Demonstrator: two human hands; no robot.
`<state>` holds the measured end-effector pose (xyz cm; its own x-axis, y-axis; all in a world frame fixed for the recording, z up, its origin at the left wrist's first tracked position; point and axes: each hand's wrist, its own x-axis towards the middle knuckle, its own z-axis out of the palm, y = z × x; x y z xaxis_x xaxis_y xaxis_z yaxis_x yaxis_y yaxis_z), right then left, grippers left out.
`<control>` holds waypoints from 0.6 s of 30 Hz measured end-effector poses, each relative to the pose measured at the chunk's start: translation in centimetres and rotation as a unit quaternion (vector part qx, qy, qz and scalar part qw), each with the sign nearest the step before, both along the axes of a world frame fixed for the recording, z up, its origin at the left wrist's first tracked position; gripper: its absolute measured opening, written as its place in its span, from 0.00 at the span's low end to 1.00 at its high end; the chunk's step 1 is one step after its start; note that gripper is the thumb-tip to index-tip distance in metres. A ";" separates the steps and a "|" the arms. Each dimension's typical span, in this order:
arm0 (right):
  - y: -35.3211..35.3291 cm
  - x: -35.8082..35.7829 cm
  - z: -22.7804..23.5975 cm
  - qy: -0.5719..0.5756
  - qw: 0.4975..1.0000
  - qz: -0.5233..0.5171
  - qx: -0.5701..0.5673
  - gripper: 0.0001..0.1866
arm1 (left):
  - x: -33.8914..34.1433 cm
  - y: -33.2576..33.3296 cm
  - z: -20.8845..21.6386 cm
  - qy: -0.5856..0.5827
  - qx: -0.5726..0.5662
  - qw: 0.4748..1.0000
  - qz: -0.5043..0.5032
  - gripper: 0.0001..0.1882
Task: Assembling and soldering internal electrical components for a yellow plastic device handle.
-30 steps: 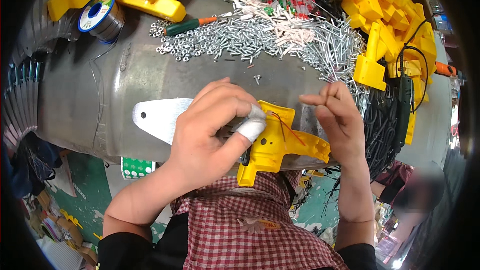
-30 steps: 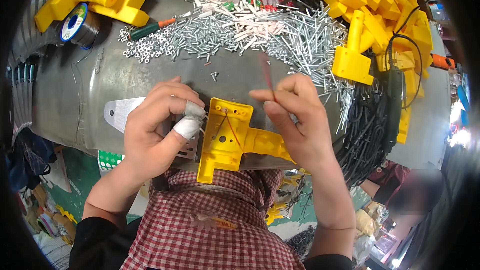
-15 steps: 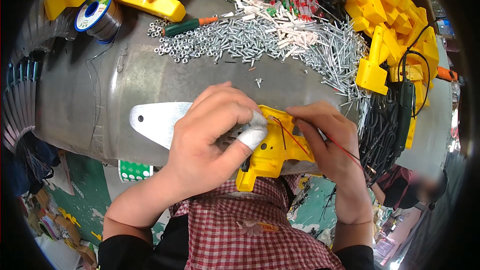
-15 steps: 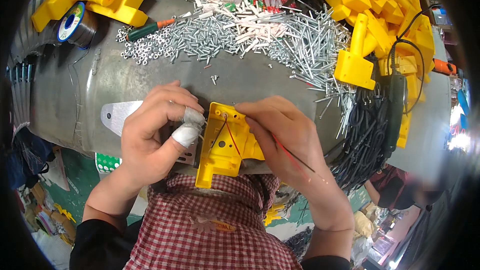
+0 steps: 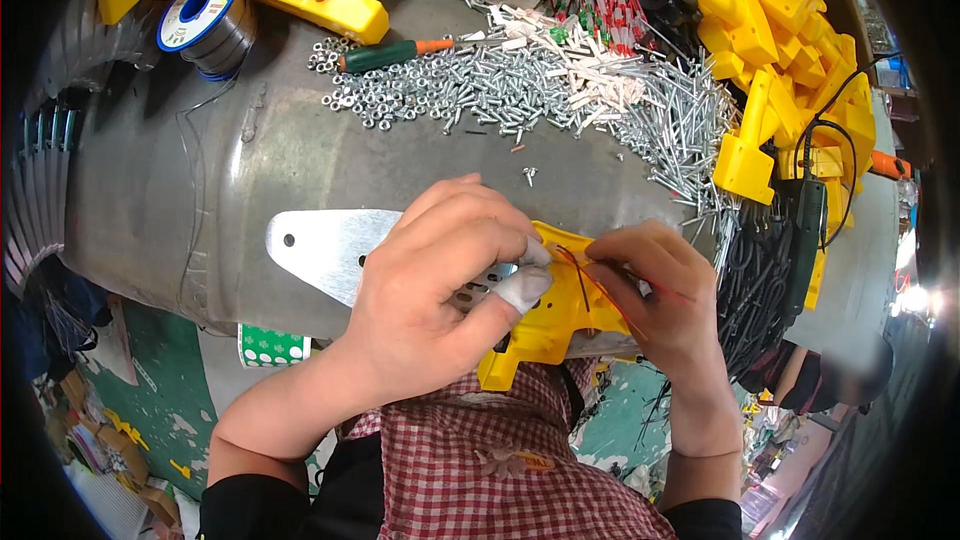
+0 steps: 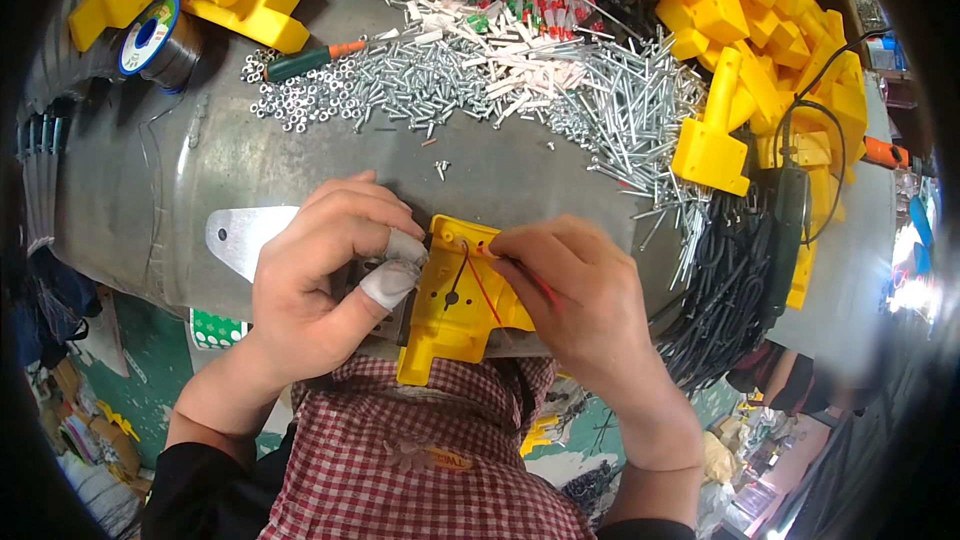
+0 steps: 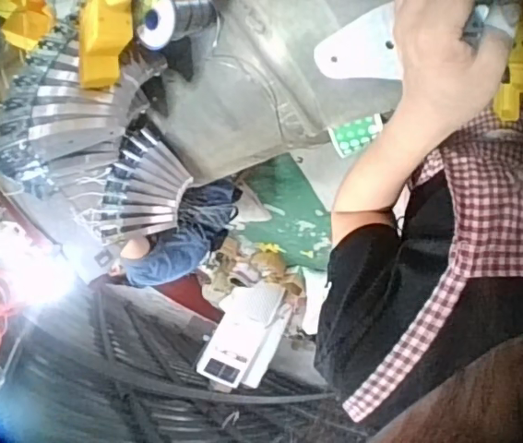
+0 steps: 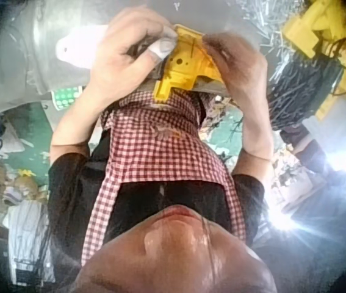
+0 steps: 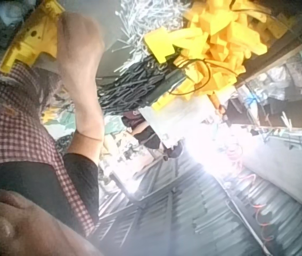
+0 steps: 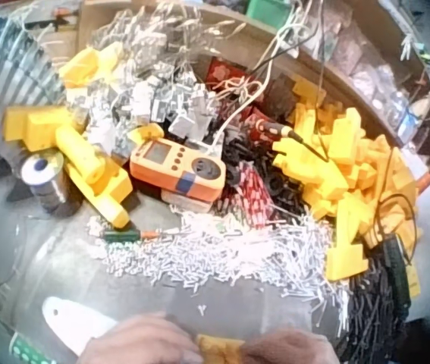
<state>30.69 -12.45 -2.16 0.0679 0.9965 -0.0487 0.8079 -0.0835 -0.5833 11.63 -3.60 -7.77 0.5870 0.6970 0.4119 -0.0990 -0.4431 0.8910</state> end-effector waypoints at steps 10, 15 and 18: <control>0.6 -0.3 0.5 -0.073 0.996 0.029 0.036 0.08 | 0.0 0.0 -0.6 0.004 -0.022 1.000 -0.014 0.07; 1.3 -0.7 -0.4 -0.142 0.983 0.112 0.015 0.08 | -0.1 -0.1 -0.4 0.003 -0.019 1.000 -0.014 0.07; 1.0 -0.6 -1.2 -0.109 0.990 0.075 0.047 0.08 | -0.3 -0.1 -0.3 0.005 -0.030 0.999 -0.011 0.07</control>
